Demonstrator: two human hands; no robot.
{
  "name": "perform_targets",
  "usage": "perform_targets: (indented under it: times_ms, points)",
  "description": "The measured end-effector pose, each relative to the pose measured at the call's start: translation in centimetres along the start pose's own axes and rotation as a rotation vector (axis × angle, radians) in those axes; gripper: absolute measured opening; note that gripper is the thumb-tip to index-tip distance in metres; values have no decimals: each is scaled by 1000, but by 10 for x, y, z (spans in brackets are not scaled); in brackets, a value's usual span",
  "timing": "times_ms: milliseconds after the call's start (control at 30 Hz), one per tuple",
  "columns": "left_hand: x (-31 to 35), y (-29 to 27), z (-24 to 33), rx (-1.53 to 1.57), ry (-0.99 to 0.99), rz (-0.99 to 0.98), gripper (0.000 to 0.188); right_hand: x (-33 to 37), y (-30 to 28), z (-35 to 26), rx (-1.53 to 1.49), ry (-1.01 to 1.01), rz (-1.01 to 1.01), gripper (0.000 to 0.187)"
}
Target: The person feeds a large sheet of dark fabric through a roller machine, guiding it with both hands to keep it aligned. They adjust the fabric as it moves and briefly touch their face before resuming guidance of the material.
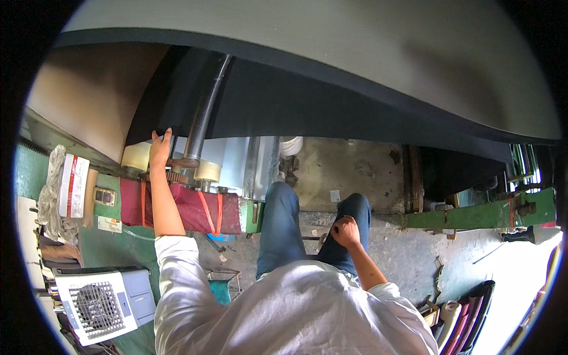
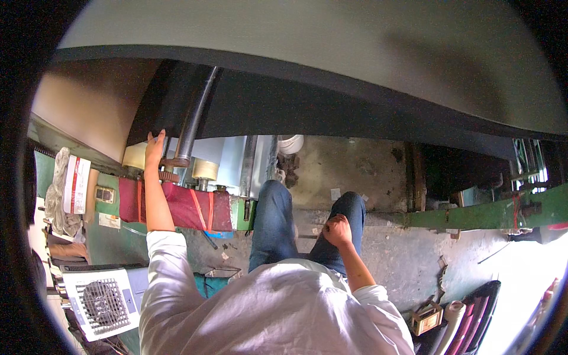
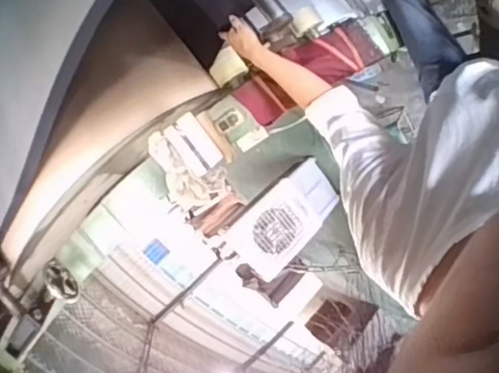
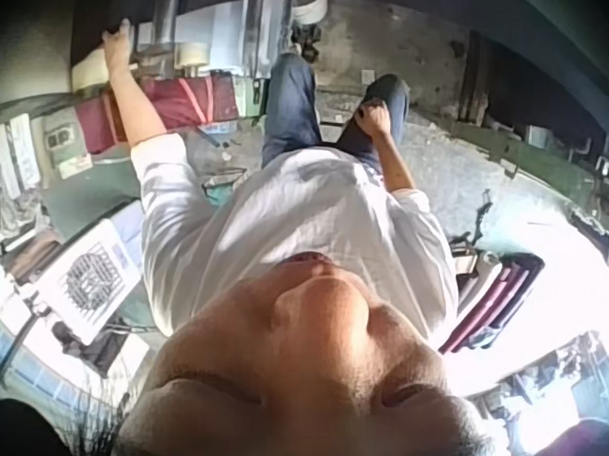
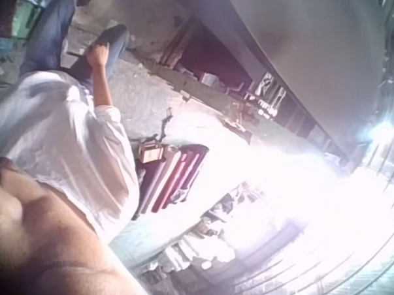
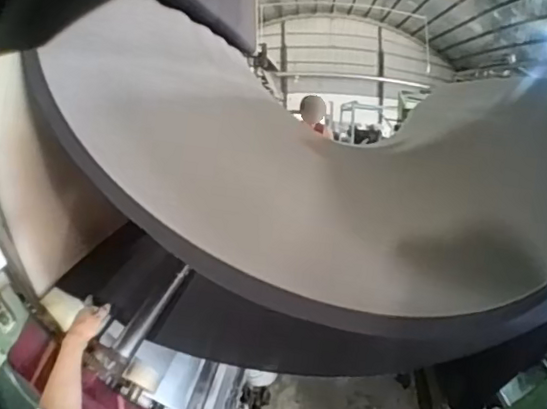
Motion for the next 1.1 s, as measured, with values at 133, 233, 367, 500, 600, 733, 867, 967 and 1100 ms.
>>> perform_targets:
  times_ms: [133, 233, 367, 500, 600, 733, 867, 967, 1100]
  points:
    - [-2, 0, -3, 11, -2, 3, 93, -1, -1, 0, -10, 3, 17, 15]
    - [1, -1, 2, -4, 17, 14, 94, -1, -4, -3, 4, -9, 17, 15]
    - [0, 1, 2, 13, 28, -5, 96, -1, 0, -1, 43, 20, -59, 13]
    - [5, -3, 0, 34, -38, -26, 99, -6, -11, -8, -44, -17, -10, 11]
    - [6, -2, 4, 37, -58, -20, 101, -7, -9, -6, -49, 31, -52, 11]
    - [3, 1, 7, -6, -49, -35, 102, -10, -9, -7, -39, 46, -66, 9]
    - [-13, 6, -10, -43, -10, -53, 103, -10, -6, -5, -64, 39, 9, 7]
    - [-19, 3, -23, 246, -41, -19, 103, -12, -1, -3, -45, 40, -54, 6]
    - [-1, 1, 7, 89, -122, -4, 107, -14, 3, -1, -36, 63, -77, 6]
Point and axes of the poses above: each hand's wrist, its own x-axis away from the middle knuckle, its own y-axis out of the palm, z = x × y, the point moved 7 cm from there along -x, towards the middle knuckle, and after that the axes turned 8 degrees about x, right-handed, at the moved point
